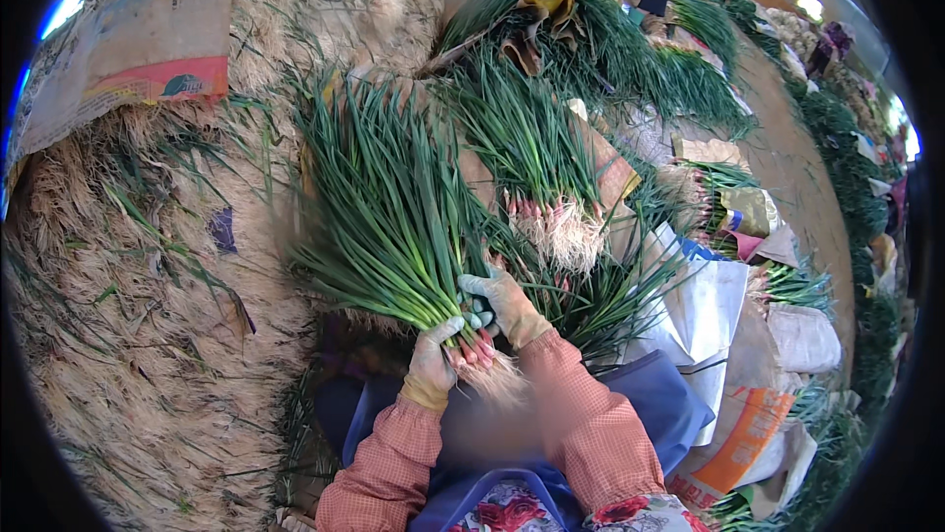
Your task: The person gathers green onions into bundles and ties them with rubber bands. They repeatedly pick up bunches, align the roots, and secure them before placing the finished bundles aside.
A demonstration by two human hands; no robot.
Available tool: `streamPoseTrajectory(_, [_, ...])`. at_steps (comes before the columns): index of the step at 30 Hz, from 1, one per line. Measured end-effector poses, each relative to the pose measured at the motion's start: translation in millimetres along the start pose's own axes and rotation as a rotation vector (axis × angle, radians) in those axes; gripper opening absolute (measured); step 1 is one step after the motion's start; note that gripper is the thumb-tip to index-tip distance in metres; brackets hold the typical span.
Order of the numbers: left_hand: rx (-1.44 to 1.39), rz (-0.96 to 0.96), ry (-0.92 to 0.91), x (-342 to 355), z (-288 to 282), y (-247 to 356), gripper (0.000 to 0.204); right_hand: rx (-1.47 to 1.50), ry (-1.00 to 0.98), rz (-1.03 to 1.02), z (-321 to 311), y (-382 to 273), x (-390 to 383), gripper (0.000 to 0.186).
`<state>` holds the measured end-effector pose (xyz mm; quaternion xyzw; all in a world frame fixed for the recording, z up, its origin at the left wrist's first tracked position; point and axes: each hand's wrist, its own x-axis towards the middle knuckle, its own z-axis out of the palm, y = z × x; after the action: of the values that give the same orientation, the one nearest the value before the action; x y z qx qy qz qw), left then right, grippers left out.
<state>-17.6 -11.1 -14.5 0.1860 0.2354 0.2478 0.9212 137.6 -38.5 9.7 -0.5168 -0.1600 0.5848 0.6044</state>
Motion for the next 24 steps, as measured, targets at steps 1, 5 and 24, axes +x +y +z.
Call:
streamPoseTrajectory(1, [-0.092,0.047,0.035,1,8,-5,0.022,0.167,0.015,0.075,-4,1,-6,0.02])
streamPoseTrajectory(5, [-0.074,0.09,0.073,12,6,-14,0.02,0.685,0.062,-0.171,-4,29,-6,0.029])
streamPoseTrajectory(24, [-0.016,0.188,-0.191,-16,46,41,0.018,-0.85,0.391,-0.486,-86,-88,20,0.031])
